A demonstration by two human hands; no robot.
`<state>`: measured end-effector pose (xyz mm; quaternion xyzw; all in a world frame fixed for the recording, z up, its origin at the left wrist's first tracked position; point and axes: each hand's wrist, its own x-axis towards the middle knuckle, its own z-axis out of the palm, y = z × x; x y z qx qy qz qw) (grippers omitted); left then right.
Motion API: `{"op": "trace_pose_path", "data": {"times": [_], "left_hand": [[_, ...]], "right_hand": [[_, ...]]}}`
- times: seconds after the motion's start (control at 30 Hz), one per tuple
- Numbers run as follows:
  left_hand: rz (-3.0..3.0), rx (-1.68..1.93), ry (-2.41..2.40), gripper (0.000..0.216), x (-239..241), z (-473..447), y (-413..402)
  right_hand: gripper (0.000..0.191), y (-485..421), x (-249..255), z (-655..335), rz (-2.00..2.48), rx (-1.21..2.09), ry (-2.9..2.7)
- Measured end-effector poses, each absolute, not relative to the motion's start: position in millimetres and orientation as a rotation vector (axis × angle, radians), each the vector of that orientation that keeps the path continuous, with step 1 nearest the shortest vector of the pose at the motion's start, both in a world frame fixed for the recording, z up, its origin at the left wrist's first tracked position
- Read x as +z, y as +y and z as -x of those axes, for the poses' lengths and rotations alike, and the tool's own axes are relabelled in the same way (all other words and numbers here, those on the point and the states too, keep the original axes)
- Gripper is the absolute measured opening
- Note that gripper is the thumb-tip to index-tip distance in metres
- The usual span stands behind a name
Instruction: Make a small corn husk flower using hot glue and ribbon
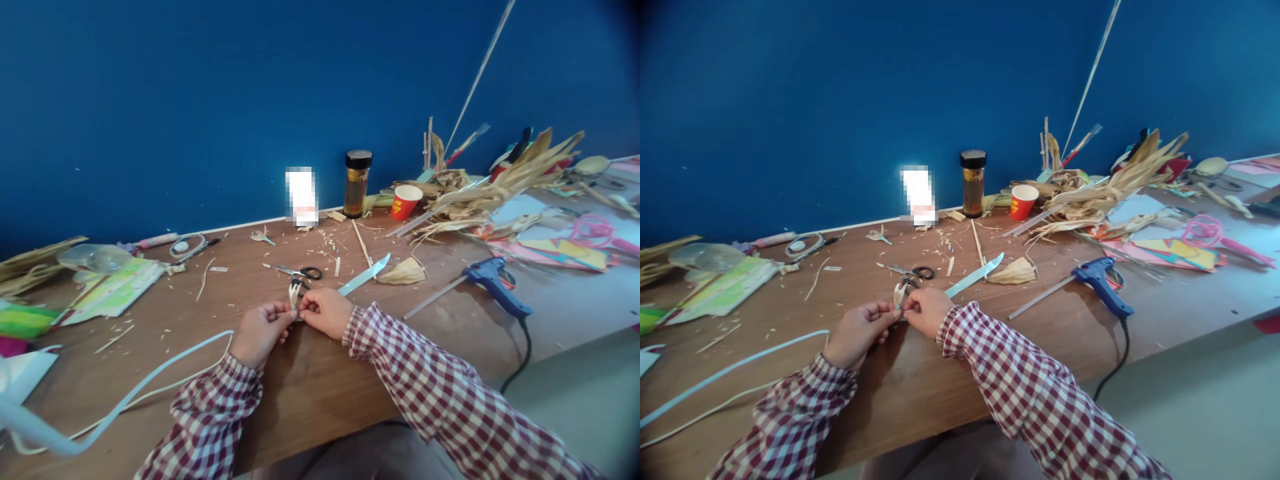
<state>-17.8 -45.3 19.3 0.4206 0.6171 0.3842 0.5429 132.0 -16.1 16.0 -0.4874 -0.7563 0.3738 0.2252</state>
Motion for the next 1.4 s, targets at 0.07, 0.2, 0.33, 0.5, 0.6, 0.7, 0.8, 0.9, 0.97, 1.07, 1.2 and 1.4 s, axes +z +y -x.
{"op": "trace_pose_path", "data": {"times": [0.07,0.2,0.33,0.5,0.6,0.7,0.8,0.9,0.97,1.07,1.2,1.4], "left_hand": [[-1.009,0.900,1.486,0.027,20.5,16.3,-46.1],[-1.023,0.870,1.523,0.027,20.8,16.6,-45.9],[-1.047,0.858,1.484,0.024,18.4,20.2,-43.6],[-0.997,0.859,1.444,0.024,16.3,24.4,-41.2],[-1.027,0.844,1.478,0.024,16.1,24.2,-41.5],[-1.076,0.840,1.508,0.023,15.0,22.4,-42.3],[-1.095,0.871,1.525,0.024,12.9,20.9,-42.5],[-1.055,0.897,1.516,0.021,11.2,20.8,-41.9],[-1.023,0.904,1.495,0.020,10.8,21.2,-41.3],[-0.985,0.935,1.487,0.023,11.5,21.4,-41.1],[-0.936,0.982,1.460,0.030,13.2,21.1,-41.5],[-0.946,1.011,1.361,0.052,14.3,22.8,-40.3]], "right_hand": [[0.008,-16.5,15.6,-131.5,1.335,1.028,-2.083],[0.008,-17.1,9.6,-130.7,1.293,1.052,-2.073],[0.009,-16.9,6.1,-131.0,1.266,1.069,-2.059],[0.010,-17.1,8.4,-131.1,1.294,0.997,-2.086],[0.009,-18.1,8.8,-130.5,1.306,0.959,-2.110],[0.009,-19.2,7.3,-129.6,1.314,0.921,-2.122],[0.010,-19.3,4.8,-129.0,1.316,0.911,-2.118],[0.010,-18.6,2.2,-128.8,1.283,0.934,-2.128],[0.010,-18.2,0.8,-128.9,1.267,0.957,-2.130],[0.010,-18.2,-0.4,-129.2,1.258,0.994,-2.109],[0.011,-18.6,0.3,-129.6,1.250,1.052,-2.055],[0.013,-19.2,3.7,-130.3,1.266,1.106,-2.009]]}}
